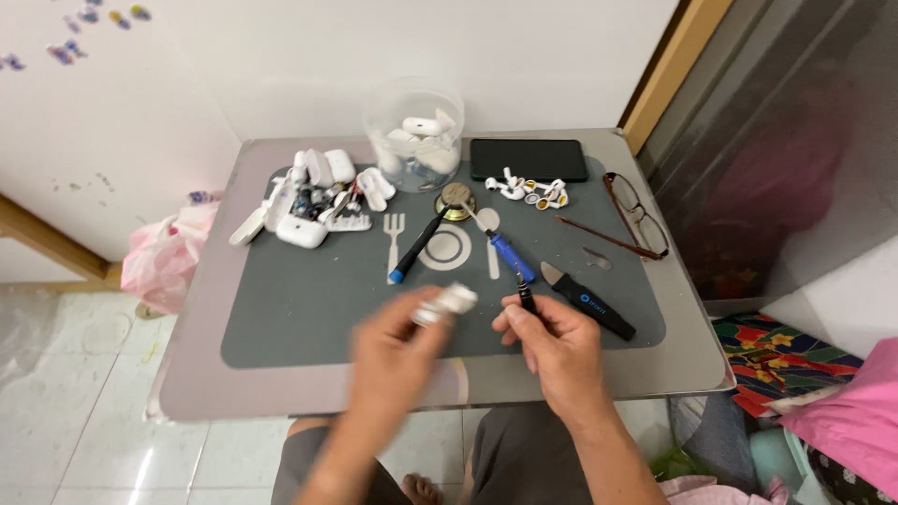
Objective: Disassembling and extracting internal components from wireless earbuds using precision hand tools.
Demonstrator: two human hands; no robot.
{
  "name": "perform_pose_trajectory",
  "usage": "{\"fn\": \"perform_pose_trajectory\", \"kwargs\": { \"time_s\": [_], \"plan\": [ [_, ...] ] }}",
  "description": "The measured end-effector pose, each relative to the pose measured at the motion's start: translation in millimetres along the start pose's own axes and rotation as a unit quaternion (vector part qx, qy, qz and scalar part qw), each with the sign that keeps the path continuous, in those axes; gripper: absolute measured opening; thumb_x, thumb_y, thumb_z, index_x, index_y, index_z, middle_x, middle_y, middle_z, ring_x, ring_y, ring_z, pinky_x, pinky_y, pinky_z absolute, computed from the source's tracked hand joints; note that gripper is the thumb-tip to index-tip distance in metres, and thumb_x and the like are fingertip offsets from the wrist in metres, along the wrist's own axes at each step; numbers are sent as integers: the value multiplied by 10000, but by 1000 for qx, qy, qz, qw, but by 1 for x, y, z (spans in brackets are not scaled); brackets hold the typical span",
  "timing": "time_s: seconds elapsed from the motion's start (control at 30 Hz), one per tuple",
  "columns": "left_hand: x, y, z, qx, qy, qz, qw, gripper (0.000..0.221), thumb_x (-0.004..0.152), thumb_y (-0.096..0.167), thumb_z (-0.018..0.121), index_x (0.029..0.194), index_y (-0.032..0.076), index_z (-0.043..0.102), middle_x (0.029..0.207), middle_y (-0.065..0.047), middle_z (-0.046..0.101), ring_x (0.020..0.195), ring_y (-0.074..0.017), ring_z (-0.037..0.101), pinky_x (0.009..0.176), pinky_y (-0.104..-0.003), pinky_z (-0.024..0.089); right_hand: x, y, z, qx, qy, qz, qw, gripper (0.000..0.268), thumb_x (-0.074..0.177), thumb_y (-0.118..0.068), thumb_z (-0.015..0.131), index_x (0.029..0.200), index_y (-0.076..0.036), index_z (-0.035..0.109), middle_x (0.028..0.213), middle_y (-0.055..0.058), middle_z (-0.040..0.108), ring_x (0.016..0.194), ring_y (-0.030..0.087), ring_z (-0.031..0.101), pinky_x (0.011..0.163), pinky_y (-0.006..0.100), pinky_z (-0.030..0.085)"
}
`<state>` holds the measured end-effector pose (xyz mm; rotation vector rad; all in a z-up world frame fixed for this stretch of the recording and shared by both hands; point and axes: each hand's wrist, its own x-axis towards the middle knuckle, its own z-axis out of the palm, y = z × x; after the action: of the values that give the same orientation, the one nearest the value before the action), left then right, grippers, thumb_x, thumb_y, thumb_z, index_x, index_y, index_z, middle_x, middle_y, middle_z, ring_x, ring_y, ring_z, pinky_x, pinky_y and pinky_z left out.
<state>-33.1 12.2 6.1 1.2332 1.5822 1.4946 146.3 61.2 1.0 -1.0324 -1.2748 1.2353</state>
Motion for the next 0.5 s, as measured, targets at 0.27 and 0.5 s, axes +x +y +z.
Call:
{"fn": "perform_pose_trajectory", "kwargs": {
  "time_s": [0.27,0.5],
  "plan": [
    [143,-4,-99,336,170,110,920,183,917,255,694,1078,179,738,893,-18,702,787,-203,650,763,-383,467,2,1,-4,-26,-6,113,993,225,856,-157,744,976,-2,854,771,78,818,699,121,671,605,253,518],
    [197,-6,-90,282,153,6,947,265,933,311,624,1031,129,791,1083,34,757,1040,-131,646,883,-311,457,7,1,-15,-54,-65,60,995,286,818,-246,759,996,-61,884,798,42,897,730,87,786,619,233,615]
  ]
}}
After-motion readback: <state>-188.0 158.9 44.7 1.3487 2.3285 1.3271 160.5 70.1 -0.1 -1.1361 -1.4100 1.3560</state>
